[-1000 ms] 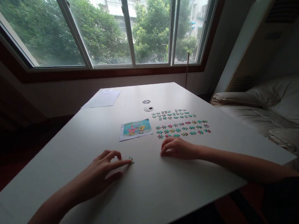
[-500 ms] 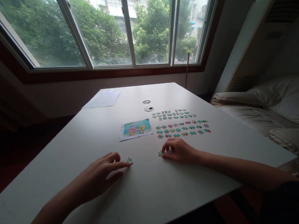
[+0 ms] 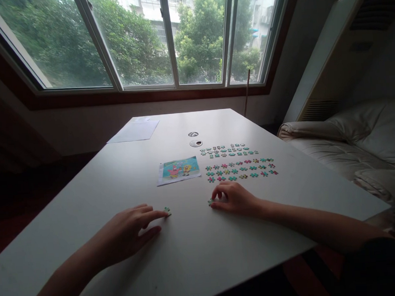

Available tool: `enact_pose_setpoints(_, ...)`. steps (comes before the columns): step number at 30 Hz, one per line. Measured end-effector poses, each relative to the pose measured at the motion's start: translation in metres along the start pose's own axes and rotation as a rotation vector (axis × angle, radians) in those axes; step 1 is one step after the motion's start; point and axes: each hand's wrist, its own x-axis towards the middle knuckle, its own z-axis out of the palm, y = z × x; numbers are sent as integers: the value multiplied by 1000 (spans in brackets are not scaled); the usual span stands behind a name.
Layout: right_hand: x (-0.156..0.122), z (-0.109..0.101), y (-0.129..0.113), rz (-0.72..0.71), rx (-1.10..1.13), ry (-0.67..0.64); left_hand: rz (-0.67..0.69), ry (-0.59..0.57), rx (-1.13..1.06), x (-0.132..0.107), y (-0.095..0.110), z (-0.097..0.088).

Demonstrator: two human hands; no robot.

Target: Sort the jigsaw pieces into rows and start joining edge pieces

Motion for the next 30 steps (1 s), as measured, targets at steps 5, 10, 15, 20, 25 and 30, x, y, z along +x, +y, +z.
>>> enact_pose_setpoints(5,0,-1,1,-15,33,-9,42,21,-30,0,-4,2)
enact_pose_setpoints(10,-3,-5,3,-24,88,-43,64,13,-45,0,-8,3)
enact_pose_setpoints(15,-4,-7,6,-17,104,-25,79,31,-51,0,-7,3)
enact_pose_setpoints(20,-3,-4,5,-74,59,-36,77,22,-35,0,-6,3)
enact_pose_setpoints(25,-5,-7,3,-54,15,-14,87,51,-42,1,-6,4)
enact_pose_setpoints(30,-6,-12,5,-114,26,-11,82,41,-53,0,-6,4)
